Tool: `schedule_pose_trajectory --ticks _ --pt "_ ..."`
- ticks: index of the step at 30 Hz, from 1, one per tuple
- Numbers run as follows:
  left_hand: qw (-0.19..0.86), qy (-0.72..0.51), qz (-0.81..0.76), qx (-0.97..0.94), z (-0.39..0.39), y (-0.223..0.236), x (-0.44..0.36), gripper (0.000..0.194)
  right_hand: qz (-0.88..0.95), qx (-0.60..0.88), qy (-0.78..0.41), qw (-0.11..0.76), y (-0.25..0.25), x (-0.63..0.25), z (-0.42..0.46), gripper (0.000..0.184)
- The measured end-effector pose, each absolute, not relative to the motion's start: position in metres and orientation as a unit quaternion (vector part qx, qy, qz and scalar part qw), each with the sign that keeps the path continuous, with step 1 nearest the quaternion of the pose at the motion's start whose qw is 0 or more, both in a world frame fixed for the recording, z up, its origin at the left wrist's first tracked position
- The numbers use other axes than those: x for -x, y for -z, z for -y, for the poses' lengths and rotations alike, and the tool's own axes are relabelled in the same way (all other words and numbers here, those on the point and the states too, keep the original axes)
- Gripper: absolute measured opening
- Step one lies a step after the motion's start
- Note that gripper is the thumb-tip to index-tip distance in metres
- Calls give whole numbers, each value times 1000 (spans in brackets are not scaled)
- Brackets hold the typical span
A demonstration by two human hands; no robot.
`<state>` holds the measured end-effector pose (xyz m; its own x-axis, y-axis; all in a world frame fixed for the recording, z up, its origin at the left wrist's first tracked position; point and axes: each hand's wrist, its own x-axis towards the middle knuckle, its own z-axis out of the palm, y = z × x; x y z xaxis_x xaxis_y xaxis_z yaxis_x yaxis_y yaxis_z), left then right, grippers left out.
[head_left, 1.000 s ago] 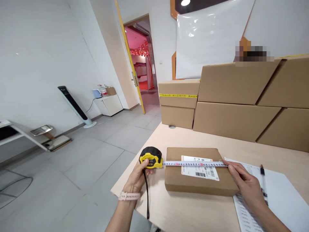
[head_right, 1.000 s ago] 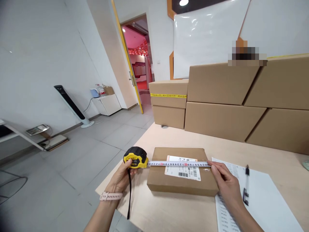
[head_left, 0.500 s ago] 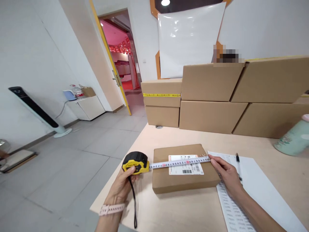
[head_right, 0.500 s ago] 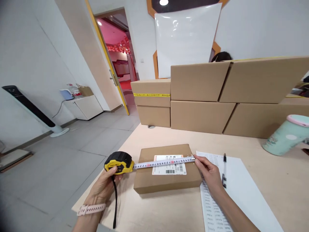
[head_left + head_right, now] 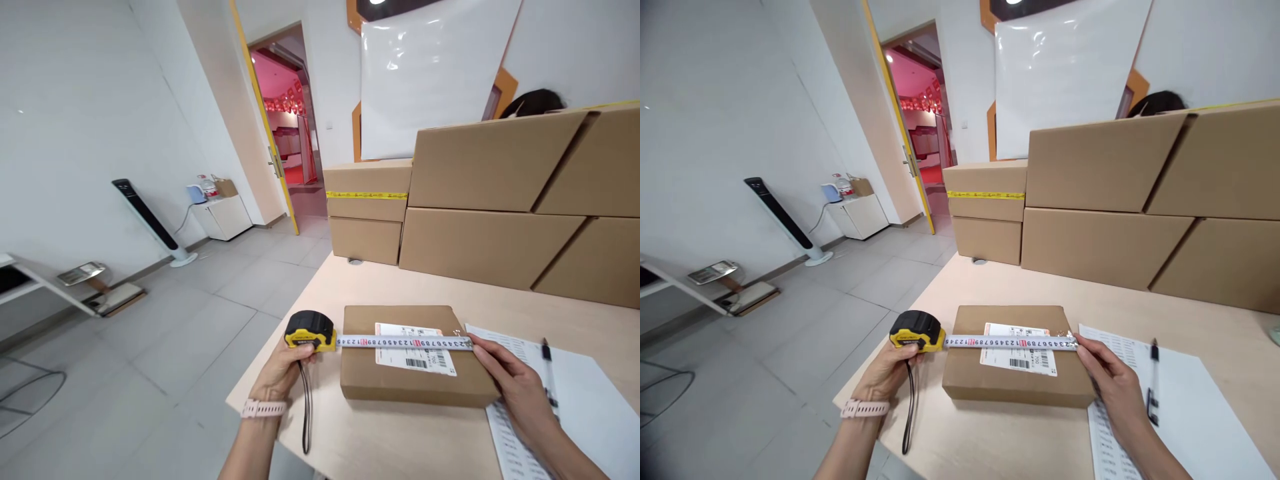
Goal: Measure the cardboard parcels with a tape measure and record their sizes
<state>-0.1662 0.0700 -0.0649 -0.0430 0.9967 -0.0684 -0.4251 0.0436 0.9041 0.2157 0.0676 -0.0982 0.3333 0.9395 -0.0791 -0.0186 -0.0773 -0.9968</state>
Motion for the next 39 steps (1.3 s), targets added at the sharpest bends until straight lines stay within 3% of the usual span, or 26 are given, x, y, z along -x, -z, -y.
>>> schedule_pose_trajectory --ticks 39 --pt "608 -581 -410 -353 -71 63 162 27 457 649 -352 496 90 -213 -65 39"
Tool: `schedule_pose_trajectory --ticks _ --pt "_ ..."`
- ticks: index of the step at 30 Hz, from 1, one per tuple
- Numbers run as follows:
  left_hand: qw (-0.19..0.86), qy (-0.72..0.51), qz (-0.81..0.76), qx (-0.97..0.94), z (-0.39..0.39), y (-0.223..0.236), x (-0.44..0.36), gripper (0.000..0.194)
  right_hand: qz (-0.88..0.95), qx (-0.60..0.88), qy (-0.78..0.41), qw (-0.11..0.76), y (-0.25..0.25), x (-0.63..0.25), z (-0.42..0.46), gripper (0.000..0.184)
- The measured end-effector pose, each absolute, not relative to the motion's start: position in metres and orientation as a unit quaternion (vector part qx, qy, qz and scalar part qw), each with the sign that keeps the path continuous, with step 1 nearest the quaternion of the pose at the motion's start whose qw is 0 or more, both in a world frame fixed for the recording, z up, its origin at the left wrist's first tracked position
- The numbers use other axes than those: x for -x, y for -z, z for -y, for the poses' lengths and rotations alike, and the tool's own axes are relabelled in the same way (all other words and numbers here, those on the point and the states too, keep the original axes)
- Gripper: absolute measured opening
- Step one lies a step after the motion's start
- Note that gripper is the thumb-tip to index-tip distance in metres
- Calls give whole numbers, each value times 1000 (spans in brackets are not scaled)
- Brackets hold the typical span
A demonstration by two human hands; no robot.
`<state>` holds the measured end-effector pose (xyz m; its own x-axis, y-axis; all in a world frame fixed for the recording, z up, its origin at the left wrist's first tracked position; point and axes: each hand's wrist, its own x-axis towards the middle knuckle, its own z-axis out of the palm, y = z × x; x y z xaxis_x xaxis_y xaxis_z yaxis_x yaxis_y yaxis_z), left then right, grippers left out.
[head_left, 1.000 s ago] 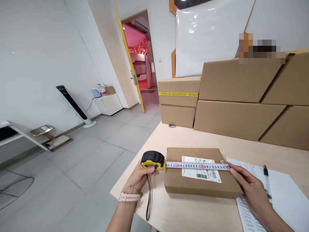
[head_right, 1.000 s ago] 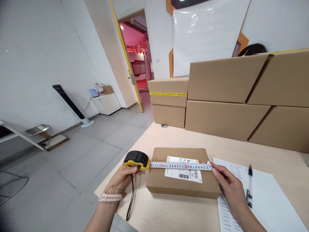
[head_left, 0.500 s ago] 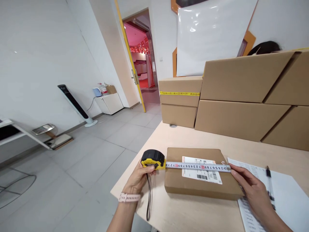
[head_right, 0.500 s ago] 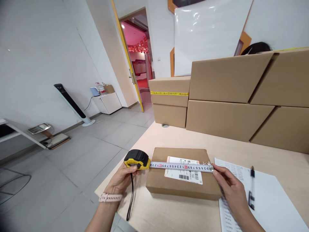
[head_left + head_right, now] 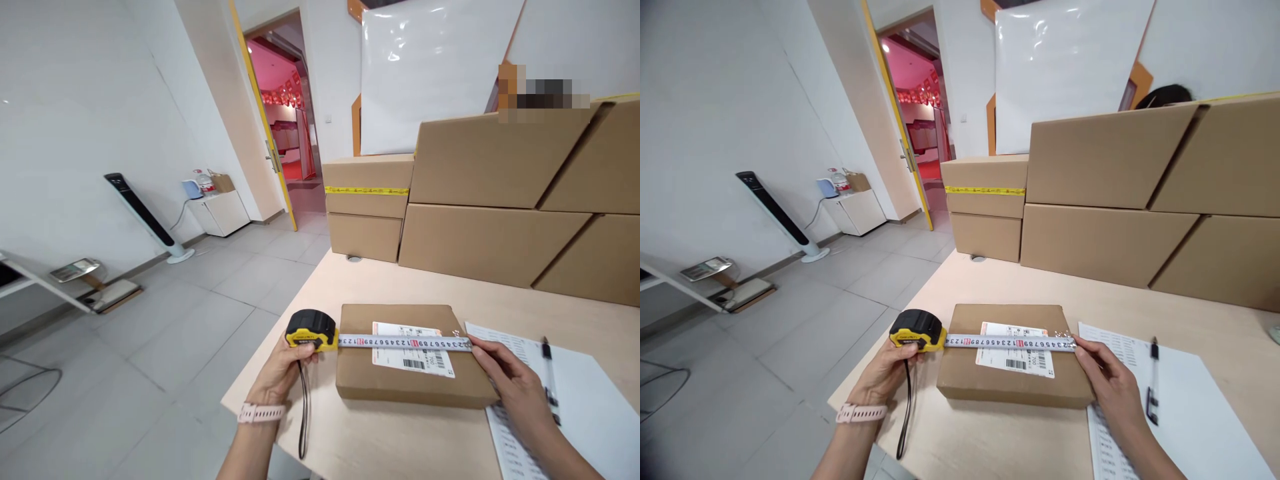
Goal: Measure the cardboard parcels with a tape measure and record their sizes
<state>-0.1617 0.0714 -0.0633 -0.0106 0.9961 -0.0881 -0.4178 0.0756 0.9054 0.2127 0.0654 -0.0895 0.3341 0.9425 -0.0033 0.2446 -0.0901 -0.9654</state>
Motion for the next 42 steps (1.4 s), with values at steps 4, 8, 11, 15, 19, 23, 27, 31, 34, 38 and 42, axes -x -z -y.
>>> schedule_pose_trajectory --ticks 4,8,11,15,19,23,27,31,34,38,42 --pt "609 -579 -410 -355 -72 66 164 24 466 636 -354 503 88 -213 -65 40" --pt "608 -579 -408 -359 -73 67 165 23 465 634 -361 501 88 -212 -64 40" --pt "607 -579 -407 -361 -73 67 165 22 465 636 -359 501 87 -212 -64 40" --pt "609 -579 -405 -361 -72 67 164 21 469 636 -358 498 88 -213 -63 40" --pt "612 -583 -403 -352 -72 66 163 25 466 638 -361 496 88 -213 -64 40" --pt "614 -586 -401 -345 -72 67 164 28 467 640 -357 496 87 -213 -63 41" --pt "615 -586 -399 -345 -72 67 164 29 471 635 -357 497 87 -213 -63 41" --pt "610 -587 -401 -349 -71 65 162 29 474 635 -354 496 87 -213 -64 40" --pt "597 -594 -403 -359 -72 61 160 26 481 639 -349 488 85 -212 -64 42" --pt "571 -611 -393 -384 -62 51 150 26 463 650 -329 505 73 -207 -59 46" --pt "577 -607 -358 -412 -29 39 132 43 397 650 -295 577 45 -208 -51 52"
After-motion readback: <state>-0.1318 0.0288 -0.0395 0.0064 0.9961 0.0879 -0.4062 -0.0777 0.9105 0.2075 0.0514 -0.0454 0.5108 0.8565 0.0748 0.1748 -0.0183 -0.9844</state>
